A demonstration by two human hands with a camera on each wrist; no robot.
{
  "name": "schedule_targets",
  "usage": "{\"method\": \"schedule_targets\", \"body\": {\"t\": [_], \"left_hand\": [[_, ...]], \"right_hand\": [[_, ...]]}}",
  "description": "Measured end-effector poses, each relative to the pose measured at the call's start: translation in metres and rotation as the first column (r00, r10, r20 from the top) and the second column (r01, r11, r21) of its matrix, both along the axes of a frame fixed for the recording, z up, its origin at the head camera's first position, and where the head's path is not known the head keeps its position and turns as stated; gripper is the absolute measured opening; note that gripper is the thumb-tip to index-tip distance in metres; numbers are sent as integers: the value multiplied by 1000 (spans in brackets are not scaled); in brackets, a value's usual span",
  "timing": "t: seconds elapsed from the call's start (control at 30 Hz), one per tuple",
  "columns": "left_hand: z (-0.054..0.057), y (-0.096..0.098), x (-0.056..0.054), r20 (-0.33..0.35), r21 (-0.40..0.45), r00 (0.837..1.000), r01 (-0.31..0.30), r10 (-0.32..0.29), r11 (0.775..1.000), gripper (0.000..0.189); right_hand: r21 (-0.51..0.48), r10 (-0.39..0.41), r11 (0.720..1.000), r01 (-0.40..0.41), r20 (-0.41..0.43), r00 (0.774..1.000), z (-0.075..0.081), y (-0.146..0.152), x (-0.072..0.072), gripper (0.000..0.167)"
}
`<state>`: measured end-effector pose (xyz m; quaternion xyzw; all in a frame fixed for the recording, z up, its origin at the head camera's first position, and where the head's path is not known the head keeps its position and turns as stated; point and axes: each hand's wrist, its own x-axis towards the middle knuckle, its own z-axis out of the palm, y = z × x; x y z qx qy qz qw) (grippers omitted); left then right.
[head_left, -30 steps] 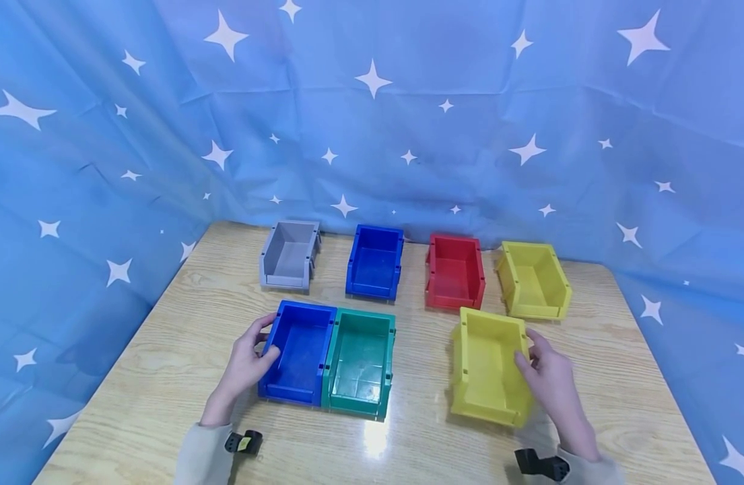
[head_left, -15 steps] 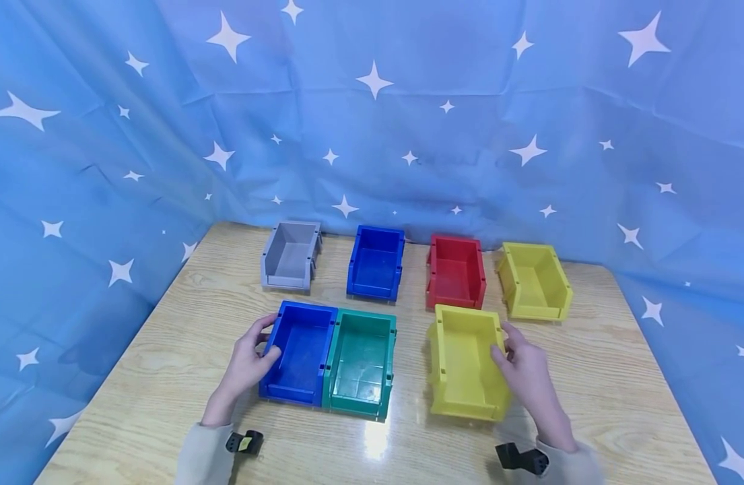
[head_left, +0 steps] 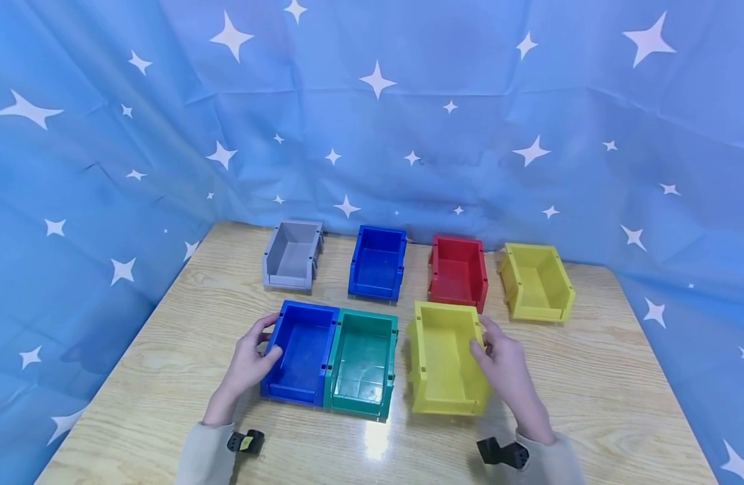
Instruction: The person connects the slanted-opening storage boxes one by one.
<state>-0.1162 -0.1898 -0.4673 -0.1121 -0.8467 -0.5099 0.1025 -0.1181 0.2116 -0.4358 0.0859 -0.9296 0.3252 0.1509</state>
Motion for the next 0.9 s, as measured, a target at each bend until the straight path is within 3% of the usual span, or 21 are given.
{"method": "schedule_targets", "body": {"t": [0.17,0.4,0.47,0.67,0.9], "left_hand": [[-3,0,-1,-12,0,1000,-1,1,1000,51],[-34,-12,-11,8,3,1000,-9,9,1000,56],[-38,-13,-12,10,8,1000,-7,7,1000,56],[-40,-14,-13,-30,10,1000,-6,6,1000,54],[-39,-14,-12,6,17,1000,-1,1,1000,56]], "right_hand": [[-6,8,1000,-7,10,1000,0,-6,-2,41],[-25,23,999,-24,-22,999,-1,-13,-1,41],[-29,24,999,-25,-28,999,-1,-14,0,40],[-40,10,999,-11,-18,1000,-2,-18,3,41],[-14,-37,999,37,53,998,1,-22,10,45]]}}
